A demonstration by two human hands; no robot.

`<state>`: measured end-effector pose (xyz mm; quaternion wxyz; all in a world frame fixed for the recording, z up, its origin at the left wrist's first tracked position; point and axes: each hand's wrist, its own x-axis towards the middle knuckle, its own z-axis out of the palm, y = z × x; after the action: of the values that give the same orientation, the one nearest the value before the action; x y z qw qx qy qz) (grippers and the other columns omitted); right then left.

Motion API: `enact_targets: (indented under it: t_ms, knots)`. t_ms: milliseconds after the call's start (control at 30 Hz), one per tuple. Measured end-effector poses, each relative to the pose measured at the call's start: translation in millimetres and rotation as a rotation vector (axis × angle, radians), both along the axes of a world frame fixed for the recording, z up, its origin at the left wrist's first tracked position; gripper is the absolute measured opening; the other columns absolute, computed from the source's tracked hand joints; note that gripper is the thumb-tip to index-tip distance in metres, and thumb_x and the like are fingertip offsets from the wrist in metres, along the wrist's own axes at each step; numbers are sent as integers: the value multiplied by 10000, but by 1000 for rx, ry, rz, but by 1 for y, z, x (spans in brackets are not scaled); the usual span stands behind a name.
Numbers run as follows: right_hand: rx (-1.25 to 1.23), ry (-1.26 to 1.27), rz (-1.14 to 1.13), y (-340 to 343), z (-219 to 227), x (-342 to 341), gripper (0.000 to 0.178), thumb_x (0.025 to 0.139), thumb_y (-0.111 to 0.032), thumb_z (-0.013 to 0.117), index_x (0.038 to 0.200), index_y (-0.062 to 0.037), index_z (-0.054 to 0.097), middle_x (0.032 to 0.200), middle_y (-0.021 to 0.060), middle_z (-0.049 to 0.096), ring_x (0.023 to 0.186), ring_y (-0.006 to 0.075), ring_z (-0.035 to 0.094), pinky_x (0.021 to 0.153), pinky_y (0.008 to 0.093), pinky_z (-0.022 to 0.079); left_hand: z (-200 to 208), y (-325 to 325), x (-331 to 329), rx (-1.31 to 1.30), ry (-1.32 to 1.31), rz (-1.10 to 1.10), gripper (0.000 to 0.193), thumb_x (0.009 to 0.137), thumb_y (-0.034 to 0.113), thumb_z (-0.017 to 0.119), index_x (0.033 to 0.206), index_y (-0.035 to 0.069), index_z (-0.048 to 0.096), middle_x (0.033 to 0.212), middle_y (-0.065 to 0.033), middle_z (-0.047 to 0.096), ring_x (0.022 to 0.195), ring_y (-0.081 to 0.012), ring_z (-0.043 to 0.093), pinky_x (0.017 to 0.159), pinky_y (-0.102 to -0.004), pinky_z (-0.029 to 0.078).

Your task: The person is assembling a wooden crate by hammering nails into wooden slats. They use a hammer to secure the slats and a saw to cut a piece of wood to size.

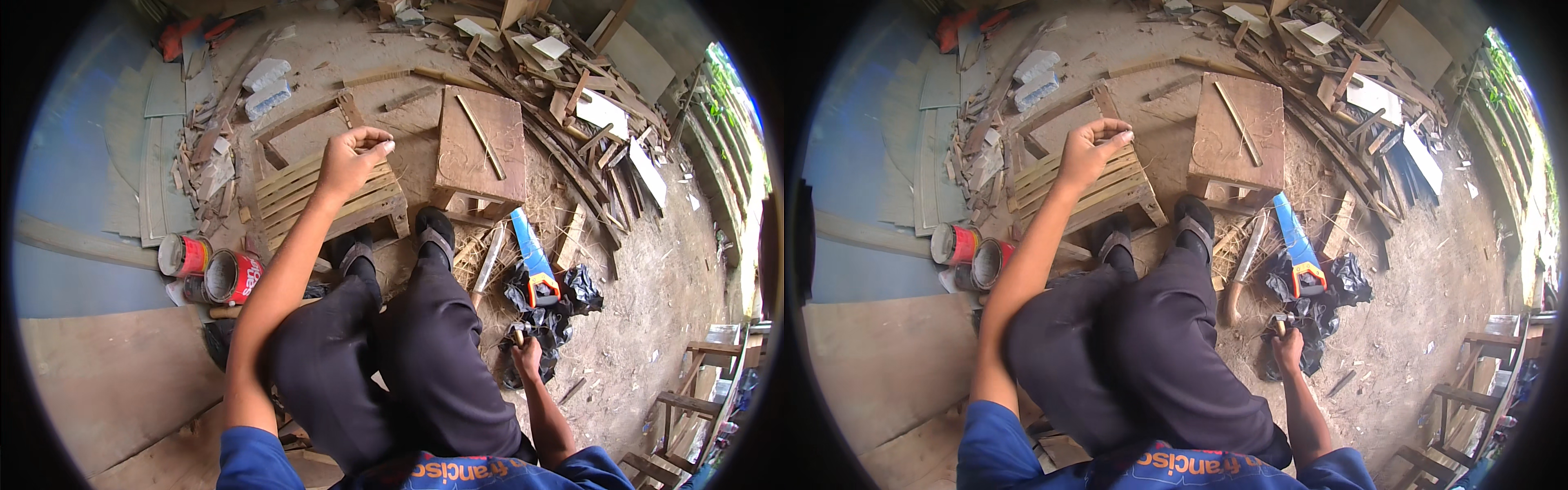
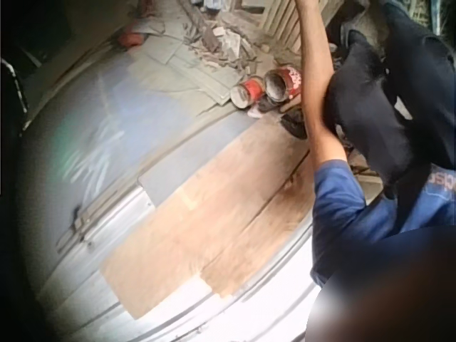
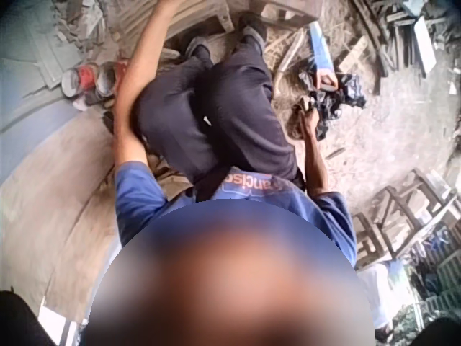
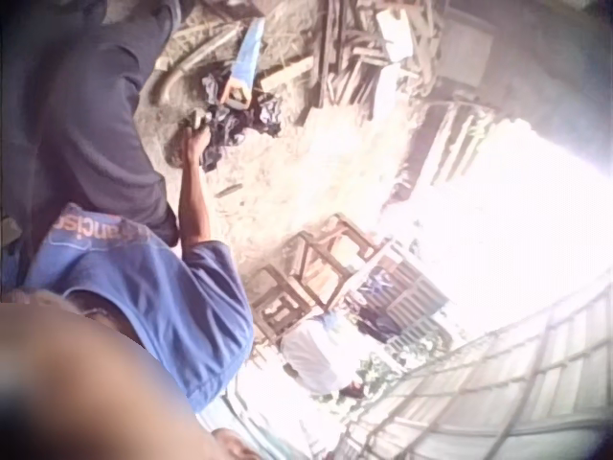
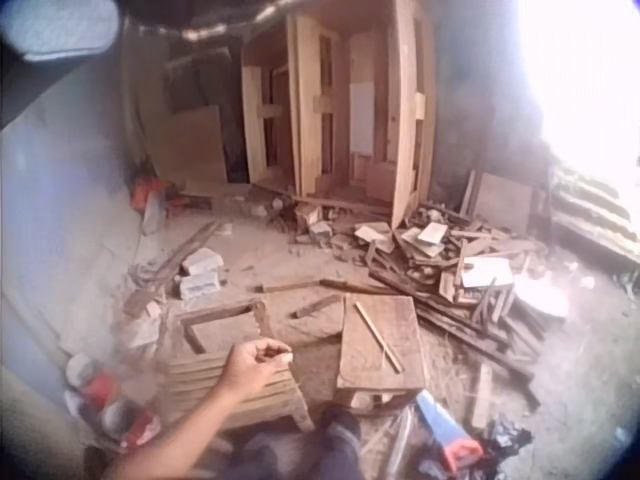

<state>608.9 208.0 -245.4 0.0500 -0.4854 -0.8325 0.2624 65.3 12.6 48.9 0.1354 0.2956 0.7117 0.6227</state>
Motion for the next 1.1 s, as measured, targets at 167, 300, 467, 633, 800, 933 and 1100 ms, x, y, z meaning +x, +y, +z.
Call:
enact_targets:
  t_ms: [167, 300, 467, 633, 800, 933, 1100]
  knots:
    - [-83, 142, -192, 3, 24, -15, 277, 799, -161, 746, 980, 31, 662, 848, 149, 694, 764, 254, 672, 746, 368, 531, -13, 15, -6, -109, 61, -2, 191, 907, 103, 743, 1083, 29, 748, 906, 13, 726, 786, -15, 602, 727, -195, 490]
    - [-234, 327, -181, -5, 65, -74, 246, 881, -117, 726, 1050, 48, 658, 914, 77, 678, 834, 142, 607, 788, 298, 497, -18, 31, 1, -17, 120, 5, 210, 914, 106, 726, 1108, 26, 748, 932, -17, 746, 827, -55, 644, 742, -227, 506]
    - [-377, 586, -36, -18, 128, -174, 195, 989, -132, 671, 1125, -5, 616, 840, -19, 578, 707, 36, 491, 614, 211, 397, -16, 22, -19, -37, 342, 31, 188, 914, 150, 744, 1047, 18, 758, 916, -77, 771, 829, -123, 698, 740, -277, 538]
    - [-440, 648, 157, -15, 186, -279, 237, 1032, -129, 593, 1220, 14, 587, 766, -19, 555, 626, 46, 493, 544, 225, 379, -9, -9, -79, -140, 306, 79, 143, 920, 153, 758, 994, 30, 766, 767, 14, 693, 664, -28, 507, 626, -225, 448]
    - [-445, 750, 336, -13, 221, -368, 296, 1021, -127, 607, 1262, 42, 581, 743, -4, 576, 632, 55, 521, 556, 224, 402, -36, -16, -87, -106, 43, 25, 162, 954, 162, 731, 1020, 14, 740, 925, 13, 718, 844, -49, 596, 806, -242, 496]
    - [-449, 793, 456, -11, 221, -425, 315, 1023, -117, 603, 1288, 51, 569, 747, -2, 587, 629, 56, 521, 559, 219, 405, -54, -15, -86, -118, 48, 88, 158, 961, 140, 722, 1009, -10, 735, 915, 11, 714, 882, -54, 604, 831, -242, 494]
    - [-579, 740, 471, -11, 222, -447, 366, 1034, -129, 606, 1349, 44, 539, 700, -26, 573, 593, 32, 501, 531, 206, 378, -57, -14, -87, -153, 130, 135, 146, 949, 125, 730, 1008, -7, 743, 919, -10, 727, 884, -67, 615, 826, -250, 500]
